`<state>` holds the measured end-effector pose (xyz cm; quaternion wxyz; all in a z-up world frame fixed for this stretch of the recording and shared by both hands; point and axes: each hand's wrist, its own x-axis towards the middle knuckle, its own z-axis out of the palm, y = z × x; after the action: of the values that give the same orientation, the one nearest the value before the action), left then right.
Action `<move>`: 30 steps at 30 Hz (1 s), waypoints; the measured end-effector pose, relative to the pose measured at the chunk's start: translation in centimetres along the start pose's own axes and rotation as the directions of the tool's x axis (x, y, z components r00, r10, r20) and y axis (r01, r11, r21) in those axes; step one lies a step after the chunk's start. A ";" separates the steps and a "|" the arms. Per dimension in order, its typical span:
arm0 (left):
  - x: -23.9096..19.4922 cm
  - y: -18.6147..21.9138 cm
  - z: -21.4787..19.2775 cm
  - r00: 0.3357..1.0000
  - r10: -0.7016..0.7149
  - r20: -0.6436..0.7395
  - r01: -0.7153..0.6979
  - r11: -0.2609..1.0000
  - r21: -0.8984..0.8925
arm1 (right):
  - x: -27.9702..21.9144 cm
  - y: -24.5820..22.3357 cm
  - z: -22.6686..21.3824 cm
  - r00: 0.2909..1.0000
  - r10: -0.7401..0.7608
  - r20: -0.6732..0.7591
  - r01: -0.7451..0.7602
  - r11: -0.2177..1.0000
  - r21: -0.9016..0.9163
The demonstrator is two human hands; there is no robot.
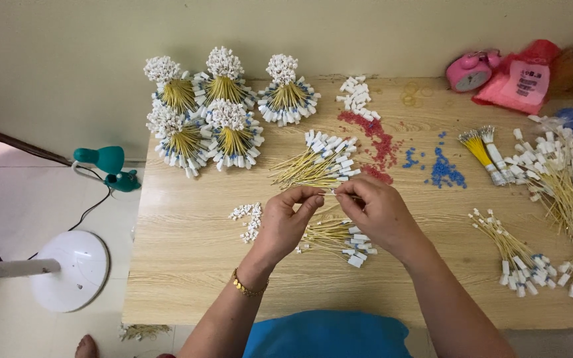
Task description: Manually attaching white plastic connectors to the ends of wires.
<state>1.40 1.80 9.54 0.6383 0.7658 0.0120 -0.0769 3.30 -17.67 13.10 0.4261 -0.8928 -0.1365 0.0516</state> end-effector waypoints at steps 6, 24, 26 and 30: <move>-0.2 0.6 0.1 0.999 0.020 -0.028 -0.018 0.997 0.072 | -0.1 0.2 0.1 0.999 0.008 0.031 -0.008 1.000 0.001; 1.2 -6.0 2.0 0.999 -0.034 0.031 0.045 0.878 -0.477 | 0.8 4.1 2.4 0.983 0.170 0.067 -0.182 0.947 0.264; 1.0 -5.7 1.9 0.999 -0.037 0.040 0.051 0.885 -0.463 | 0.8 3.9 2.2 0.972 0.215 0.091 -0.232 0.935 0.268; 1.2 -5.4 2.1 0.997 -0.046 0.057 0.066 0.890 -0.451 | 0.7 3.9 2.1 0.960 0.250 0.123 -0.276 0.916 0.292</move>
<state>1.69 0.68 3.75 0.7965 0.5939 0.0374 -0.1075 4.35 -18.21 8.79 0.5423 -0.8233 -0.0232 0.1661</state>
